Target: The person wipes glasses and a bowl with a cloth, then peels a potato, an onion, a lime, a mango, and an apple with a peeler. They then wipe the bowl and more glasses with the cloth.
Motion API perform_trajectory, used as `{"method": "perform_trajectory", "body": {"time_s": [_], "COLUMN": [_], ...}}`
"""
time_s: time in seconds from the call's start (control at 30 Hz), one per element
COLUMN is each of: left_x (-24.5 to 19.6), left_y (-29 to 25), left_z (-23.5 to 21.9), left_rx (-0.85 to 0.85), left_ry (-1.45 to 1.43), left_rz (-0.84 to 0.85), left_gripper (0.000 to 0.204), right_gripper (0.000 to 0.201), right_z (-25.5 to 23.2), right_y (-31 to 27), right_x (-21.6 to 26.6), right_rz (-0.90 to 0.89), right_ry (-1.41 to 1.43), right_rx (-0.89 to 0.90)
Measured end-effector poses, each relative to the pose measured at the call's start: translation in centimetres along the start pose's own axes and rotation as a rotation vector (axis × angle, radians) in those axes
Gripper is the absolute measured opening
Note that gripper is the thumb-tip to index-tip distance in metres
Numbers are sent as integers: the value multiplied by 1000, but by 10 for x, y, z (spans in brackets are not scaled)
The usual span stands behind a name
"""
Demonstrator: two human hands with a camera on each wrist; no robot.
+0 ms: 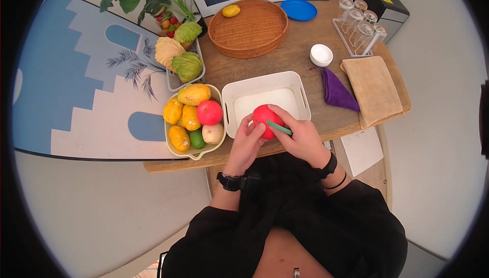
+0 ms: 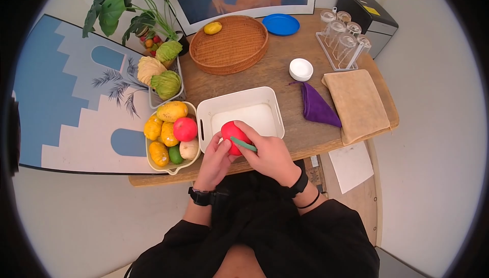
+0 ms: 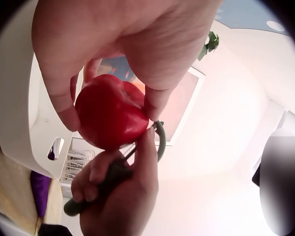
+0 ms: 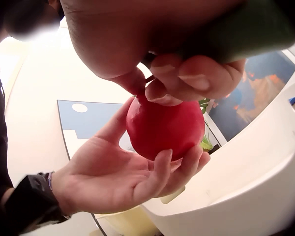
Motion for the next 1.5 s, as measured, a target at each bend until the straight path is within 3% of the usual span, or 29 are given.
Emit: {"method": "perform_trajectory", "body": {"time_s": [0.1, 0.2, 0.27, 0.4, 0.47, 0.57, 0.63, 0.7, 0.77, 0.9, 0.97, 1.0, 1.07, 1.1, 1.17, 1.2, 1.27, 1.3, 1.4, 1.47, 1.5], "left_x": [3, -16, -26, -23, -17, 4, 1, -2, -19, -21, -15, -16, -2, -5, -20, -18, -28, -26, -20, -1, -2], "left_y": [-2, -11, -14, -6, -2, 2, -1, -3, -6, -3, -1, 0, 2, 0, -5, -5, -6, -5, -1, -2, -3], "left_z": [4, 15, 17, 13, 8, 3, 6, 7, 9, 12, 4, 3, 0, 2, 12, 12, 17, 17, 8, 9, 10], "left_rx": [-59, 55, 124, 131, -2, -14, -1, 12, 32, 10, -59, -55, -44, -45, 27, 27, 15, 15, -75, -58, -59], "left_ry": [-188, -75, 162, 235, 80, 1, -47, -96, 469, 519, 260, 261, 106, 106, 406, 406, 386, 386, 179, -13, -13], "left_rz": [-112, -117, -57, 7, -40, -128, -134, -140, 116, 246, 183, 182, -102, -101, 44, 43, 250, 250, 155, -162, -162], "left_gripper": [55, 59, 56, 55, 51, 48, 52, 57, 68, 80, 82, 82, 87, 87, 84, 84, 80, 80, 75, 73, 73], "right_gripper": [51, 51, 51, 49, 49, 48, 49, 49, 49, 48, 48, 48, 49, 49, 50, 50, 50, 50, 49, 49, 49], "right_z": [0, -1, -3, -2, -1, -2, -2, -2, -4, -4, -5, -4, -4, -3, -2, -2, -3, -4, -4, -2, -2], "right_y": [0, -1, -1, 0, 1, 1, 0, -1, -1, 1, 1, 1, 1, -1, -1, -1, 0, 1, 0, -1, -2], "right_x": [-1, -4, -5, -3, 0, 6, -1, -5, -5, -5, -5, -4, -4, -7, -8, -9, -8, -5, -3, -6, -10], "right_rz": [-8, -9, -10, -17, -21, -35, 71, 30, -9, 24, 30, 1, -29, -14, 0, 21, 41, 31, 14, 4, -3], "right_ry": [-58, -62, -53, -65, -63, -62, -61, -81, -101, -102, -77, -80, -82, -88, -94, -95, -96, -72, -65, -83, -81], "right_rx": [-21, -9, -2, 16, 7, -13, 32, 25, 16, 25, -2, -3, -2, 13, 30, 36, 40, 12, -1, 15, 7]}}
Point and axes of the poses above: each hand's wrist, its own y-axis towards the middle knuckle, its own z-axis out of the palm, x = y × z, the point moved 7 cm from there along y, towards the middle knuckle, and after that the axes turned 10 degrees about y, right-handed, at the moved point
